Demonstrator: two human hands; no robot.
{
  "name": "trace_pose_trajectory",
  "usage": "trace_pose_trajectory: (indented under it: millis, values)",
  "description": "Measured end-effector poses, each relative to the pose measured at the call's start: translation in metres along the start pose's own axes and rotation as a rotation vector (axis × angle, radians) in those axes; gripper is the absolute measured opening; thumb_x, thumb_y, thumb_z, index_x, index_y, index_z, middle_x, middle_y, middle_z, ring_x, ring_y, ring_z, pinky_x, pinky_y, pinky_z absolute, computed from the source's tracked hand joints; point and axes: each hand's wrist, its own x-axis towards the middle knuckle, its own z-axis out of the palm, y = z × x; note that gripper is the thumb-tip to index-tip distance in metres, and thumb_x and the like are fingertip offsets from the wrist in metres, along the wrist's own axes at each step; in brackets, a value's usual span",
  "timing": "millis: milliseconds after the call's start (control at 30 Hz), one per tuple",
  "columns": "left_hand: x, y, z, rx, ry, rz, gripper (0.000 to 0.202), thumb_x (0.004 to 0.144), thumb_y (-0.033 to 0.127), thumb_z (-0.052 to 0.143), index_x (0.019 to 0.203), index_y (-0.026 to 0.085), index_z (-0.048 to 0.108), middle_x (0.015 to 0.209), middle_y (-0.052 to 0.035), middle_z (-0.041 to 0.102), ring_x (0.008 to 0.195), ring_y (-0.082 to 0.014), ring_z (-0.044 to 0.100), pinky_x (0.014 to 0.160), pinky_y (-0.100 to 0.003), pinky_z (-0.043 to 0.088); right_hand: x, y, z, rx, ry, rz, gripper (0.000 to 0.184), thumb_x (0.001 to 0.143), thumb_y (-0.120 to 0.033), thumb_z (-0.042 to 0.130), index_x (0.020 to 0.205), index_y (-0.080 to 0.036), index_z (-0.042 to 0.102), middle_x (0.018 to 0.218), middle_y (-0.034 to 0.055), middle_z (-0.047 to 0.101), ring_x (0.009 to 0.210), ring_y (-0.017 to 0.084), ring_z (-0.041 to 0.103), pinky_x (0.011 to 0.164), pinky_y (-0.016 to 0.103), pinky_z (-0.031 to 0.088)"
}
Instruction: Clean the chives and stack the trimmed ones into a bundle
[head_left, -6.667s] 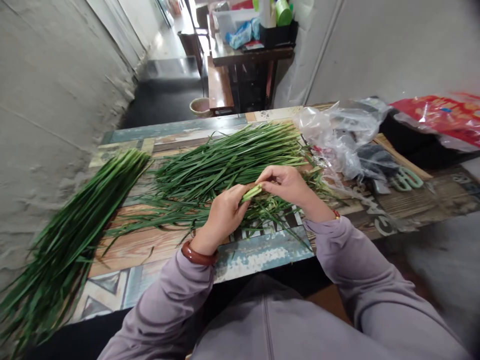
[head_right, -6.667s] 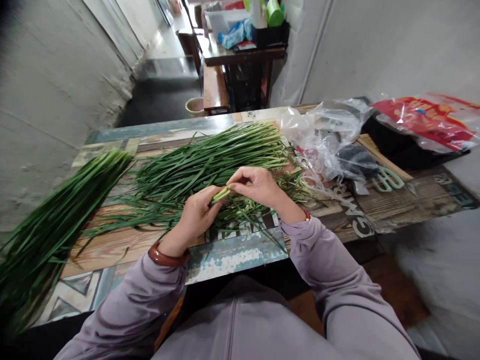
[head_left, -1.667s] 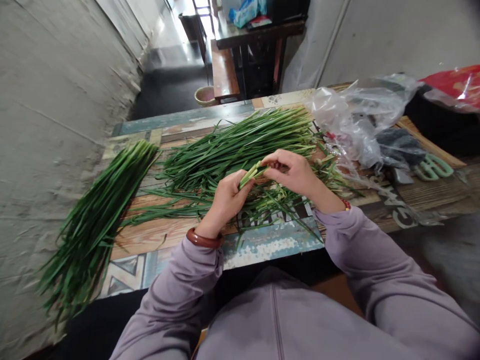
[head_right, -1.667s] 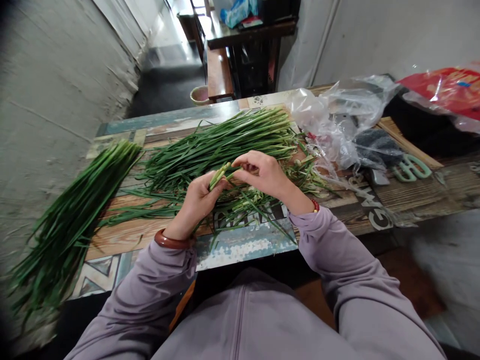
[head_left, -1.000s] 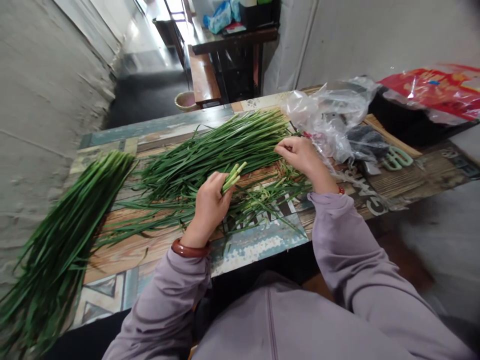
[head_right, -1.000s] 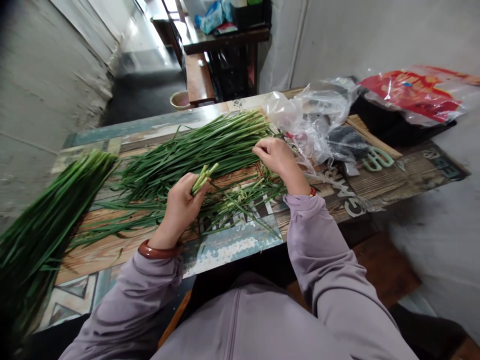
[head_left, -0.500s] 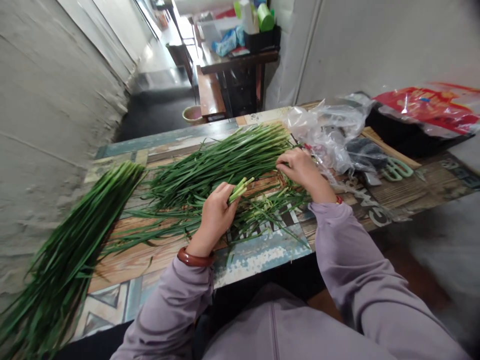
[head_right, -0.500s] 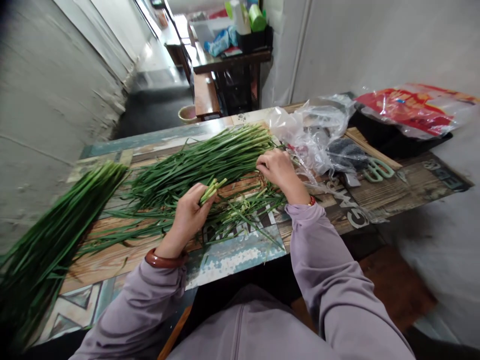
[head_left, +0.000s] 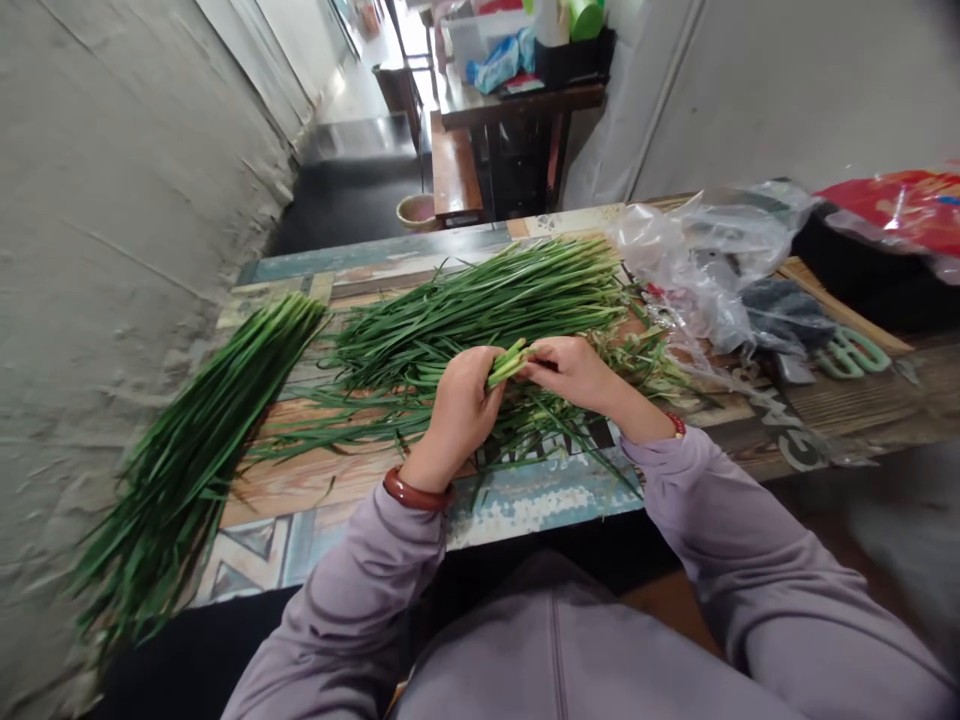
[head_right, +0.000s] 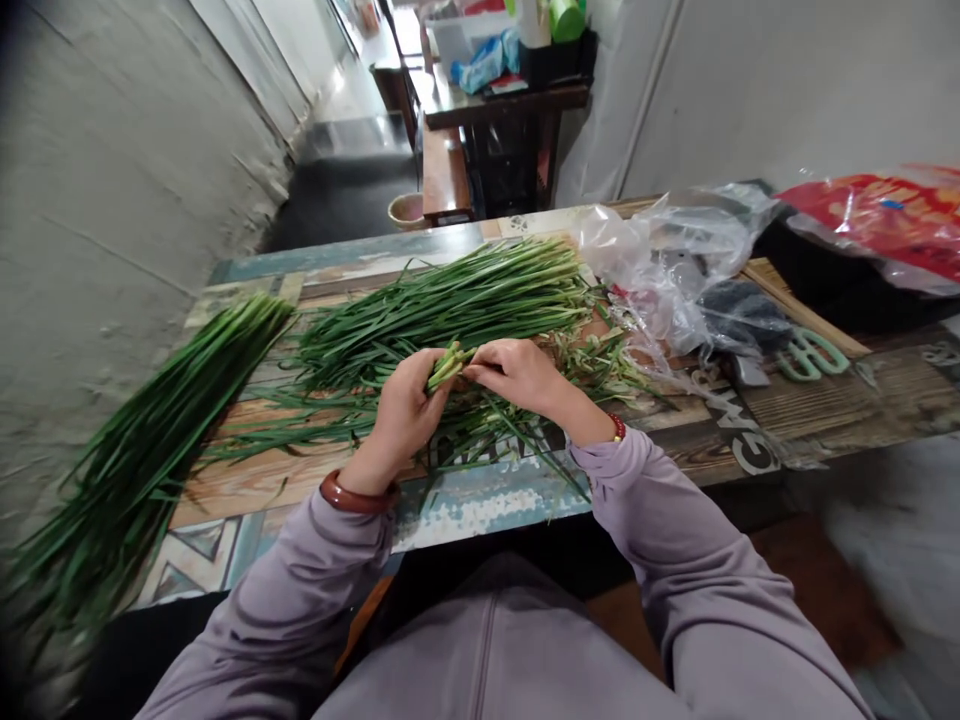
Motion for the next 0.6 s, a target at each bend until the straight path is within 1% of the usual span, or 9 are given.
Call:
trace_pose_trajectory:
  millis: [67, 133, 233, 300, 367, 400, 467, 533, 600]
  values:
    - [0.000, -0.001, 0.002, 0.018, -0.083, -0.063, 0.009, 0.092, 0.025, 0.048, 0.093, 0.020, 0.055, 0.084, -0.0036, 0.063, 0.078, -0.0180, 0.057, 0.071, -0.029, 0.042, 0.000, -0.003, -0.001, 0.020, 0.042, 0.020, 0.025, 0.090, -0.035, 0.059, 0.076, -0.018, 0.070, 0.072, 0.0016, 0.068, 0.067, 0.014, 0.059, 0.063, 0.024, 0.040]
    - [0.001, 0.000, 0.002, -0.014, -0.122, -0.114, 0.008, 0.092, 0.026, 0.049, 0.089, 0.020, 0.053, 0.079, -0.0011, 0.059, 0.071, -0.0158, 0.053, 0.065, -0.027, 0.037, 0.000, -0.002, -0.005, 0.036, 0.092, 0.065, 0.035, 0.092, -0.043, 0.056, 0.069, -0.018, 0.066, 0.066, 0.0008, 0.065, 0.063, 0.013, 0.056, 0.061, 0.024, 0.038]
    - [0.002, 0.000, 0.000, -0.090, -0.090, -0.158, 0.013, 0.092, 0.028, 0.047, 0.082, 0.020, 0.049, 0.075, 0.0011, 0.053, 0.068, -0.0137, 0.049, 0.064, -0.025, 0.035, 0.000, 0.005, -0.016, 0.030, 0.232, 0.152, 0.048, 0.093, -0.053, 0.050, 0.062, -0.019, 0.059, 0.059, -0.0006, 0.058, 0.059, 0.012, 0.050, 0.059, 0.025, 0.035]
    - [0.003, -0.001, -0.002, -0.121, -0.064, -0.162, 0.016, 0.092, 0.028, 0.047, 0.079, 0.020, 0.047, 0.073, 0.0020, 0.051, 0.068, -0.0128, 0.047, 0.065, -0.025, 0.034, -0.001, 0.011, -0.026, 0.026, 0.366, 0.210, 0.052, 0.094, -0.058, 0.046, 0.060, -0.020, 0.055, 0.056, -0.0016, 0.052, 0.057, 0.012, 0.047, 0.060, 0.026, 0.034]
    - [0.004, -0.002, -0.003, -0.134, -0.051, -0.158, 0.017, 0.092, 0.028, 0.047, 0.078, 0.020, 0.046, 0.072, 0.0027, 0.049, 0.067, -0.0121, 0.046, 0.065, -0.025, 0.033, -0.002, 0.014, -0.033, 0.048, 0.455, 0.244, 0.055, 0.095, -0.060, 0.043, 0.058, -0.021, 0.050, 0.053, -0.0024, 0.047, 0.055, 0.012, 0.045, 0.059, 0.027, 0.033]
    - [0.004, -0.002, -0.003, -0.133, -0.051, -0.157, 0.016, 0.092, 0.028, 0.047, 0.078, 0.020, 0.045, 0.071, 0.0030, 0.048, 0.067, -0.0118, 0.045, 0.064, -0.025, 0.033, -0.002, 0.013, -0.035, 0.066, 0.463, 0.241, 0.055, 0.095, -0.060, 0.042, 0.057, -0.021, 0.049, 0.053, -0.0026, 0.046, 0.055, 0.012, 0.044, 0.059, 0.027, 0.034]
    - [0.004, -0.002, -0.003, -0.129, -0.056, -0.155, 0.017, 0.092, 0.028, 0.047, 0.077, 0.020, 0.045, 0.070, 0.0034, 0.047, 0.066, -0.0115, 0.044, 0.064, -0.024, 0.032, -0.003, 0.009, -0.033, 0.110, 0.412, 0.206, 0.049, 0.095, -0.056, 0.046, 0.061, -0.020, 0.052, 0.057, -0.0023, 0.049, 0.057, 0.012, 0.046, 0.060, 0.026, 0.035]
    - [0.003, -0.001, -0.003, -0.124, -0.060, -0.155, 0.017, 0.092, 0.029, 0.047, 0.077, 0.020, 0.045, 0.070, 0.0036, 0.047, 0.065, -0.0113, 0.044, 0.063, -0.024, 0.032, -0.003, 0.002, -0.026, 0.151, 0.304, 0.148, 0.034, 0.091, -0.048, 0.056, 0.074, -0.019, 0.060, 0.067, -0.0015, 0.058, 0.062, 0.012, 0.051, 0.061, 0.025, 0.038]
    - [0.003, -0.001, -0.003, -0.122, -0.057, -0.154, 0.017, 0.092, 0.029, 0.047, 0.078, 0.020, 0.045, 0.070, 0.0036, 0.048, 0.065, -0.0113, 0.044, 0.062, -0.024, 0.032, -0.002, -0.003, -0.017, 0.143, 0.200, 0.067, 0.021, 0.086, -0.040, 0.064, 0.084, -0.019, 0.065, 0.076, -0.0005, 0.063, 0.067, 0.012, 0.055, 0.064, 0.024, 0.041]
